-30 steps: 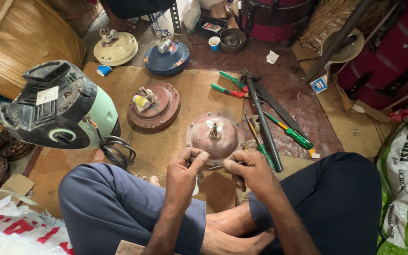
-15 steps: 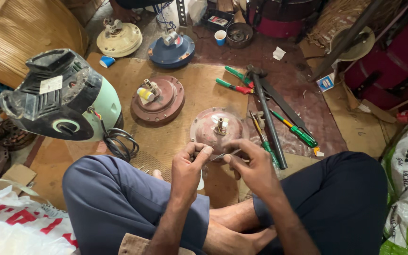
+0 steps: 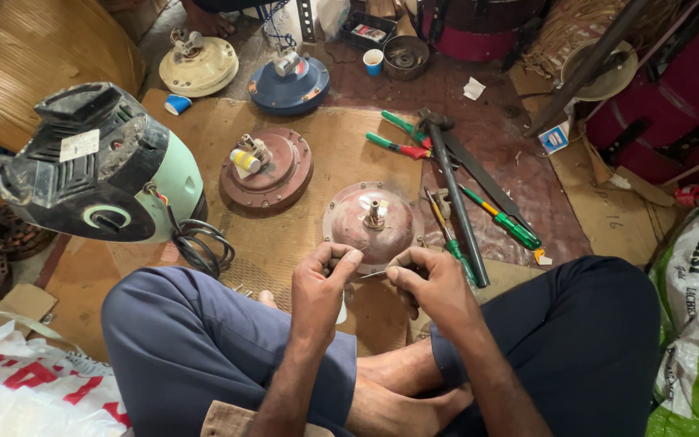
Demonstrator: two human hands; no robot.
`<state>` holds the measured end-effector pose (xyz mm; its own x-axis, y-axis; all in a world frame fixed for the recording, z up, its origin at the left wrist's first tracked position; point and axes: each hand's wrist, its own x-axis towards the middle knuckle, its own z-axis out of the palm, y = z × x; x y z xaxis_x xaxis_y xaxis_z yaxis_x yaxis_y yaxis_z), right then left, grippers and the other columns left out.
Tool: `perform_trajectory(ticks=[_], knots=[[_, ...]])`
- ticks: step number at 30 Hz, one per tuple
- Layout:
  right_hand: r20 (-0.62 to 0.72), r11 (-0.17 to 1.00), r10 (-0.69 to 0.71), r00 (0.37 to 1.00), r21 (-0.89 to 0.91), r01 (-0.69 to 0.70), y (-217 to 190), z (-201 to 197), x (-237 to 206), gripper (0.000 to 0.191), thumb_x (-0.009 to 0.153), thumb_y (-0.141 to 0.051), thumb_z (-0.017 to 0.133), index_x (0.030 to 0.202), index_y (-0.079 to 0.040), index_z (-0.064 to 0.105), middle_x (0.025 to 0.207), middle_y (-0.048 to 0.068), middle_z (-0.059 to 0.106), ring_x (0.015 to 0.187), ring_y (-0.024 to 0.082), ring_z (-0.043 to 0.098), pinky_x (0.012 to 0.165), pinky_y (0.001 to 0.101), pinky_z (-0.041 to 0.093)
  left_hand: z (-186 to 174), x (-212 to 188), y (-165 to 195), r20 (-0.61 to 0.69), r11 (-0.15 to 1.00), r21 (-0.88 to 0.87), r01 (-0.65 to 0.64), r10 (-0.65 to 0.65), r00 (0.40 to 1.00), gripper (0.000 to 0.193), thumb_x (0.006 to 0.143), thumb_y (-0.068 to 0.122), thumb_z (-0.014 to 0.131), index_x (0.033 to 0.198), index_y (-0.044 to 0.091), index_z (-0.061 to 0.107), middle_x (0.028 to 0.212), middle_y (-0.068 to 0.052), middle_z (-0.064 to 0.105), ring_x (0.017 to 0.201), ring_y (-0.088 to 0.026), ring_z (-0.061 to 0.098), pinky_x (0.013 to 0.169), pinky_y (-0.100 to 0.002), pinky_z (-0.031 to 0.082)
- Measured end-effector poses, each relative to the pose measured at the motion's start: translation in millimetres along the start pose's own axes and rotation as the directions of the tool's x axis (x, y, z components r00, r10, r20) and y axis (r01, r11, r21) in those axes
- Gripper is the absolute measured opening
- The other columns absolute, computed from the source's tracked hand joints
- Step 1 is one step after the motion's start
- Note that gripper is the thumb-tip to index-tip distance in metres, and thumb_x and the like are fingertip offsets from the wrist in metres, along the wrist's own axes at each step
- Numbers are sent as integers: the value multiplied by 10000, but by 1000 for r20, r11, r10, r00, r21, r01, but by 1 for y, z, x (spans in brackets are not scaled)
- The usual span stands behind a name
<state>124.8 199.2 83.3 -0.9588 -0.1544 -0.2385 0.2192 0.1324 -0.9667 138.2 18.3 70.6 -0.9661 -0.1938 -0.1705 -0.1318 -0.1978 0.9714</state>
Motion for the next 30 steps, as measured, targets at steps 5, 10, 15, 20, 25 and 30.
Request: perform_trajectory(ticks=[5,10,15,20,25,30], knots=[[34,989,41,999,142,-45,8,-4,4,117,884,-82,715,815,11,698,603,2,592,456,77,525,370,270,414,1,0,1,-7,1000,20,4,-4,1000,120,906,150,735,898,30,745,695,25,647,585,-42,526,507,-227,404],[67,982,51,996,180,-62,14,-6,6,147,916,-121,691,839,4,689,604,8,597,454,88,533,376,274,432,-1,1,-4,39,1000,0,7,-7,999,128,918,154,727,920,28,746,721,22,648,618,-43,540,542,-226,422],[39,978,71,997,196,-78,15,-8,8,143,935,-134,665,872,-7,683,618,-1,592,462,90,544,375,278,433,-4,2,-8,196,993,-62,101,-87,977,145,918,168,707,979,42,747,766,24,649,658,-49,563,581,-229,458],[12,985,38,999,168,-39,20,-8,10,135,927,-129,681,873,-6,691,623,0,582,462,85,532,375,277,429,-4,2,-14,311,970,-13,243,-227,923,168,878,137,757,1010,33,747,787,15,678,660,-53,574,577,-236,449],[32,997,2,999,81,-5,20,-8,10,125,907,-130,703,876,-9,708,631,-3,597,486,74,545,397,266,433,-5,4,-22,296,963,12,271,-262,918,186,874,145,758,998,7,757,787,8,701,653,-58,583,577,-238,451],[90,999,6,996,31,-9,19,-13,10,146,916,-149,708,890,-5,713,649,-18,607,523,58,554,437,245,431,-3,4,-23,300,967,23,253,-249,921,182,877,140,765,986,-6,767,773,12,691,653,-49,571,580,-233,439]])
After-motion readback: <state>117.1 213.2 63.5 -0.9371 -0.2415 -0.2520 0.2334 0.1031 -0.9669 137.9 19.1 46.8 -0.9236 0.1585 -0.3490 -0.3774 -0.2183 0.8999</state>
